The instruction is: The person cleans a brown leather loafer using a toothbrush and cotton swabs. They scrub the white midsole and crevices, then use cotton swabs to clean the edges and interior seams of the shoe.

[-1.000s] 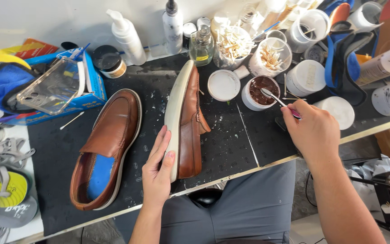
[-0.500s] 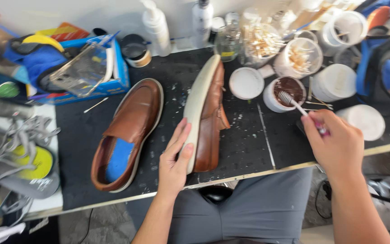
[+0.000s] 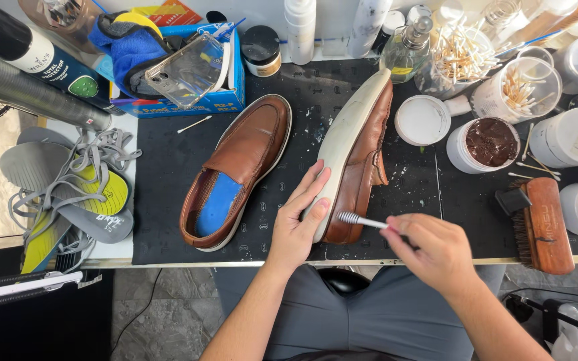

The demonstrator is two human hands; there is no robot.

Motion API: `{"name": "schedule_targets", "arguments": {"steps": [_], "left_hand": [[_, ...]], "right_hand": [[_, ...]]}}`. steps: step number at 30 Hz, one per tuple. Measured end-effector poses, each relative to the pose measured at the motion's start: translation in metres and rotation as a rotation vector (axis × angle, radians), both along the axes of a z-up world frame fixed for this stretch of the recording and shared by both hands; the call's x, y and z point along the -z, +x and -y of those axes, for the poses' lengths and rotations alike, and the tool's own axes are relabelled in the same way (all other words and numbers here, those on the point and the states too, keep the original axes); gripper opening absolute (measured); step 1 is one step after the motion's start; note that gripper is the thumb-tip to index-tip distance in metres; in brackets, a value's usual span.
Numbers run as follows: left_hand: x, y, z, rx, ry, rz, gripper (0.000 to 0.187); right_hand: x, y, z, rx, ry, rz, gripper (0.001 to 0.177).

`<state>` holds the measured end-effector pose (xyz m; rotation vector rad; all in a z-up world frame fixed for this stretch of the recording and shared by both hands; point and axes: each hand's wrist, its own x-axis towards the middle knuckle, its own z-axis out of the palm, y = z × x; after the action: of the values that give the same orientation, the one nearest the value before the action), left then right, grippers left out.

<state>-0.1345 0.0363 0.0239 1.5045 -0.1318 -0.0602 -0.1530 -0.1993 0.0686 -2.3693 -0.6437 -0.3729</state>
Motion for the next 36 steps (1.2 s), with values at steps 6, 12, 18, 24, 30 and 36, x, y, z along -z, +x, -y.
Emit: {"name": "schedule_targets", "arguments": {"steps": [6, 12, 18, 24, 30, 36], "left_hand": [[0.000, 0.000, 0.000, 0.004, -0.013, 0.003, 0.046], [0.002, 0.001, 0.001, 0.004, 0.009, -0.027, 0.046], [0.002, 0.000, 0.001, 0.009, -0.008, -0.020, 0.046], [0.002, 0.002, 0.000, 0.012, -0.006, -0.015, 0.046], [0.000, 0.002, 0.001, 0.020, -0.011, -0.007, 0.046], [0.002, 0.001, 0.001, 0.013, -0.004, -0.009, 0.046]], "right_hand": [[0.001, 0.000, 0.002, -0.110, -0.065, 0.042, 0.012], [0.005, 0.009, 0.013, -0.115, -0.099, 0.031, 0.012], [0.003, 0.018, 0.013, -0.131, -0.064, 0.121, 0.012], [0.006, 0.020, 0.011, -0.096, -0.069, 0.063, 0.023], [-0.009, 0.025, 0.008, -0.211, -0.120, 0.093, 0.011], [-0.008, 0.025, 0.008, -0.259, -0.123, 0.097, 0.013]]}}
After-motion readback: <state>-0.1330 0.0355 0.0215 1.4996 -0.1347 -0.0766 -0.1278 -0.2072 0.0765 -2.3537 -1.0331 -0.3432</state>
